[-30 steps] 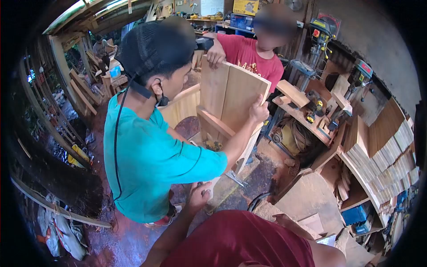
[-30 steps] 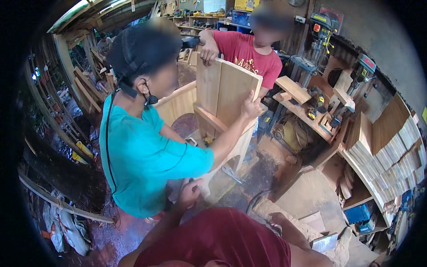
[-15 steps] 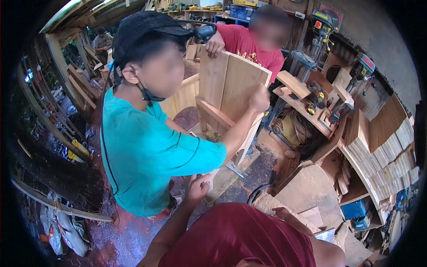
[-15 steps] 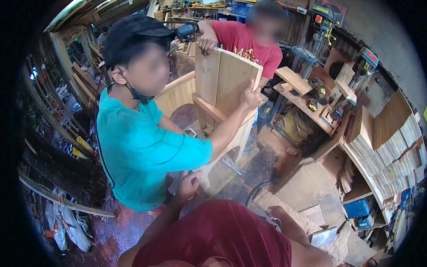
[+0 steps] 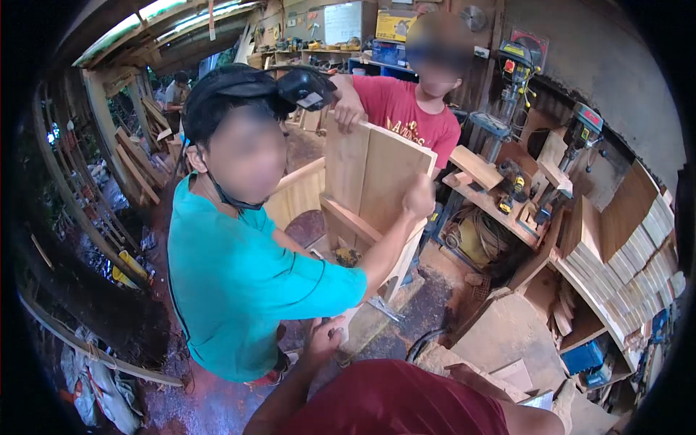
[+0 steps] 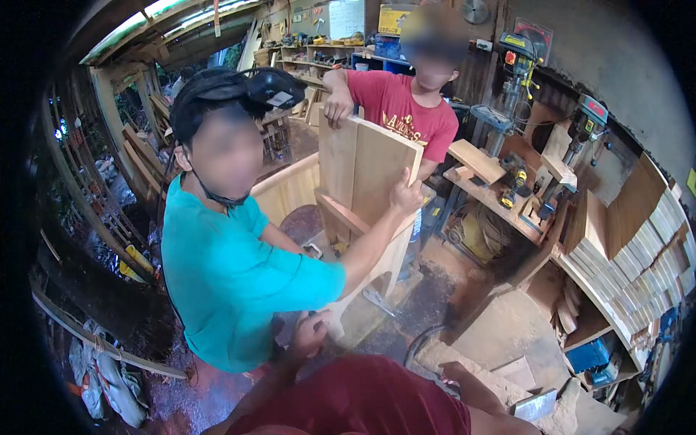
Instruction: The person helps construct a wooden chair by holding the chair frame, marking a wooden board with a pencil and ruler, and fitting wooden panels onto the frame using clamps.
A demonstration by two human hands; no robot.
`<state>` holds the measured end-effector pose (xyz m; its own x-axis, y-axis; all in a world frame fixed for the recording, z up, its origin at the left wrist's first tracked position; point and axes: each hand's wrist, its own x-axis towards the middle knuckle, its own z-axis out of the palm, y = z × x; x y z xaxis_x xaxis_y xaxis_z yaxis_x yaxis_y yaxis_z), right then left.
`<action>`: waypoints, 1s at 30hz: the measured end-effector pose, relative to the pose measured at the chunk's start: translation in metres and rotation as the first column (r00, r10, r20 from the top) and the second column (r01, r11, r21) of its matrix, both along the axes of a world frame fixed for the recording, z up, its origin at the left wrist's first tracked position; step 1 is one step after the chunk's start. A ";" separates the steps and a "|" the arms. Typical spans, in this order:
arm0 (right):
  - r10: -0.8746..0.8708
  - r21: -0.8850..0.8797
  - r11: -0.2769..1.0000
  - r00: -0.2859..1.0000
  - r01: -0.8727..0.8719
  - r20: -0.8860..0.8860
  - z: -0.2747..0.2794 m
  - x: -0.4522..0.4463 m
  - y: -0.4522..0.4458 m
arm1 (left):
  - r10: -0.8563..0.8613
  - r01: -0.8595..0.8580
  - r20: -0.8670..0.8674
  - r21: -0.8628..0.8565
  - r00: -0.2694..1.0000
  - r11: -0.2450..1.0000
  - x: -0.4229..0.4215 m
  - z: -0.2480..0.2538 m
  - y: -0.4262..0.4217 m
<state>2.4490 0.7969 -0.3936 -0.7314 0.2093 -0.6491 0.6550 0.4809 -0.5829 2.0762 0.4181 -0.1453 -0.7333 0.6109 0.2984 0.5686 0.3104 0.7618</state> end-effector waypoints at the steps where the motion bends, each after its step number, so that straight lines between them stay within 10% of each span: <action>1: -0.004 -0.007 1.000 1.000 0.004 0.016 -0.003 -0.001 0.004 | -0.002 0.003 -0.041 0.012 0.999 1.000 0.001 -0.007 -0.001; 3: 0.246 0.126 0.965 0.962 -0.231 -0.118 -0.035 0.003 0.015 | 0.006 -0.006 -0.007 -0.004 1.000 1.000 0.004 -0.001 -0.001; 6: -0.355 -0.340 0.868 0.931 0.362 0.087 0.022 -0.009 -0.006 | 0.006 -0.001 0.094 -0.047 0.996 0.999 0.006 0.007 -0.002; 9: 0.079 0.019 0.997 0.996 -0.078 -0.046 0.002 -0.009 -0.007 | -0.017 0.018 0.034 -0.020 0.999 1.000 0.002 0.001 -0.003; 10: -0.307 -0.365 0.882 0.951 0.298 0.037 0.008 -0.003 -0.004 | 0.011 -0.011 -0.029 -0.030 1.000 0.999 0.004 0.009 -0.002; 14: 0.067 0.026 0.998 0.995 -0.065 -0.079 -0.029 0.002 0.011 | -0.036 0.036 -0.012 0.025 0.999 0.999 0.000 -0.011 -0.004; 20: -0.241 -0.123 0.959 0.963 0.255 0.122 0.023 -0.021 -0.004 | -0.030 0.030 -0.026 -0.008 0.999 1.000 -0.001 -0.004 -0.001; 30: -0.126 -0.121 0.984 0.991 0.131 0.046 0.005 -0.016 0.007 | -0.024 0.019 -0.101 -0.049 0.995 0.999 -0.001 0.003 -0.001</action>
<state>2.4325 0.8034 -0.3886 -0.6777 0.2161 -0.7028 0.7295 0.3173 -0.6059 2.0750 0.4167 -0.1426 -0.6874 0.6413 0.3409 0.6493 0.3323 0.6841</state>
